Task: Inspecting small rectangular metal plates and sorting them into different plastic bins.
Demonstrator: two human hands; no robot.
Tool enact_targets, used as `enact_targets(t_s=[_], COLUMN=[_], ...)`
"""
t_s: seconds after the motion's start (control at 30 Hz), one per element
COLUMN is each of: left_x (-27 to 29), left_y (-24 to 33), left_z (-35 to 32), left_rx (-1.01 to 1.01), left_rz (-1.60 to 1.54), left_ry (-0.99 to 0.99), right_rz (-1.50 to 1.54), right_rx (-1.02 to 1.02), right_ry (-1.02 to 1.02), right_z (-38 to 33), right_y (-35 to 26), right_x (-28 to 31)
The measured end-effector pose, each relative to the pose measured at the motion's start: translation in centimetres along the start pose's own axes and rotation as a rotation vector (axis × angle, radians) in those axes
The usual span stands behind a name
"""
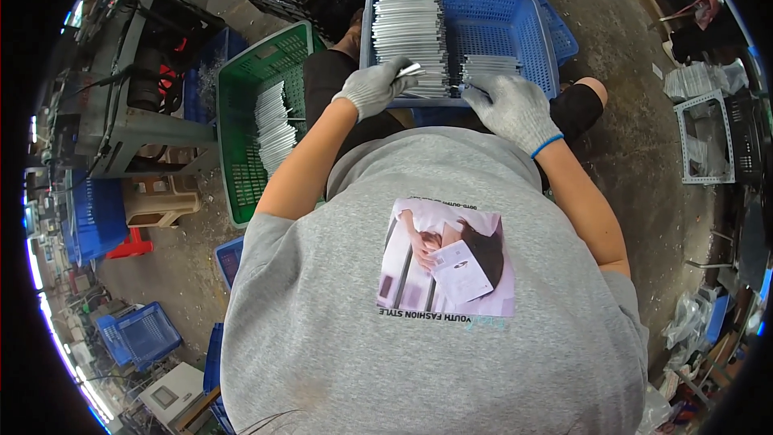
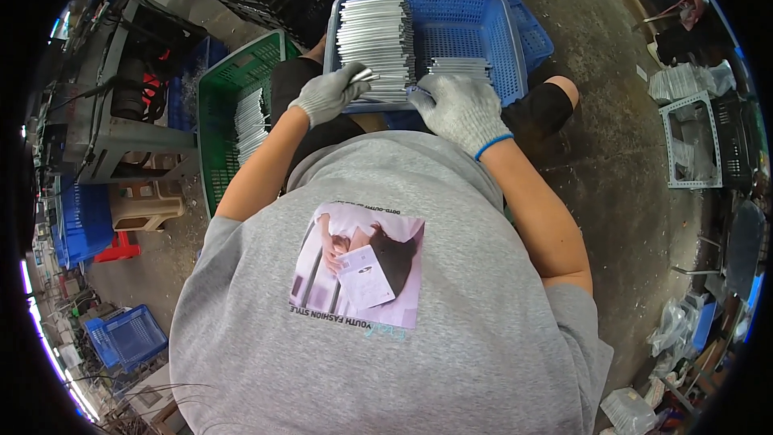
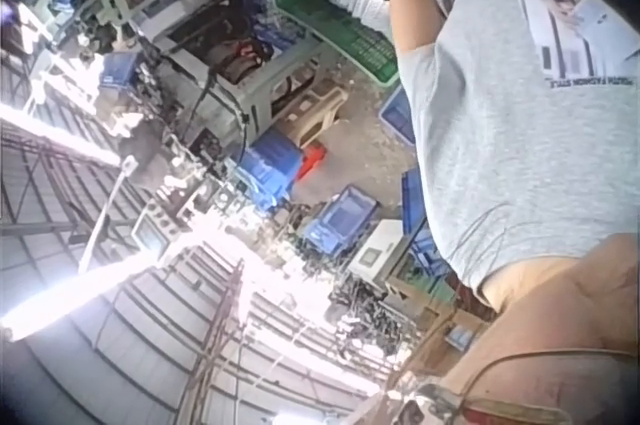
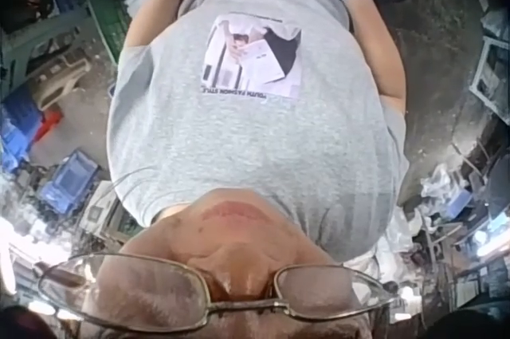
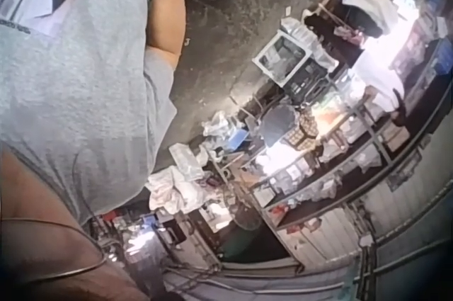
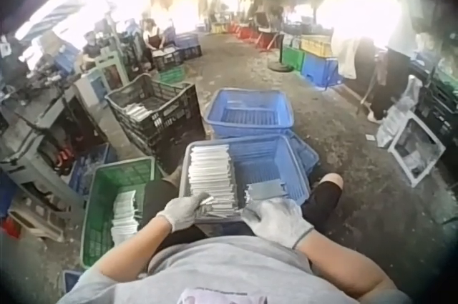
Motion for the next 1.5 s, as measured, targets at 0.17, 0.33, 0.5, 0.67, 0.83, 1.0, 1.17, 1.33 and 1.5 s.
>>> enact_targets(t_s=[0.17, 0.33, 0.5, 0.67, 0.83, 1.0, 1.17, 1.33, 1.5], left_x=[-0.1, 2.2, 2.8, 2.9, 4.0, 4.4, 4.5, 3.9, 4.3], left_y=[-1.5, 1.1, 2.3, 2.5, 3.8, 4.6, 4.8, 4.1, 4.6], left_z=[-2.0, -3.6, -4.4, -4.7, -5.3, -5.5, -5.9, -5.8, -6.0], left_rx=[-0.067, -0.240, -0.321, -0.379, -0.409, -0.381, -0.407, -0.397, -0.407], left_rz=[-0.441, -0.231, -0.137, -0.159, -0.147, -0.009, -0.010, -0.032, -0.056], left_ry=[-0.089, 0.033, 0.111, 0.202, 0.321, 0.413, 0.465, 0.464, 0.471], right_rz=[0.010, -0.030, -0.082, -0.101, -0.125, -0.012, -0.026, -0.030, 0.050], right_rx=[0.074, 0.177, 0.180, 0.191, 0.127, 0.166, 0.092, 0.099, 0.088], right_ry=[0.008, 0.060, 0.017, 0.039, -0.080, -0.052, -0.026, -0.139, -0.032], right_z=[-0.1, -0.2, 0.0, 0.3, 0.5, 0.5, 1.1, 0.9, 1.4], right_y=[-1.9, -2.8, -3.1, -3.2, -3.0, -3.4, -2.4, -3.3, -2.4], right_x=[0.8, 0.9, 0.8, 1.1, 0.2, 1.4, 0.8, 0.8, 1.3])
Point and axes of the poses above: each hand's wrist, its own z-axis towards the middle knuckle, its own x-axis out of the back of the hand, y = z × x, the point moved 6 cm from there along z, towards the middle knuckle, and after that the axes turned 14 degrees about x, right-handed, at the moved point
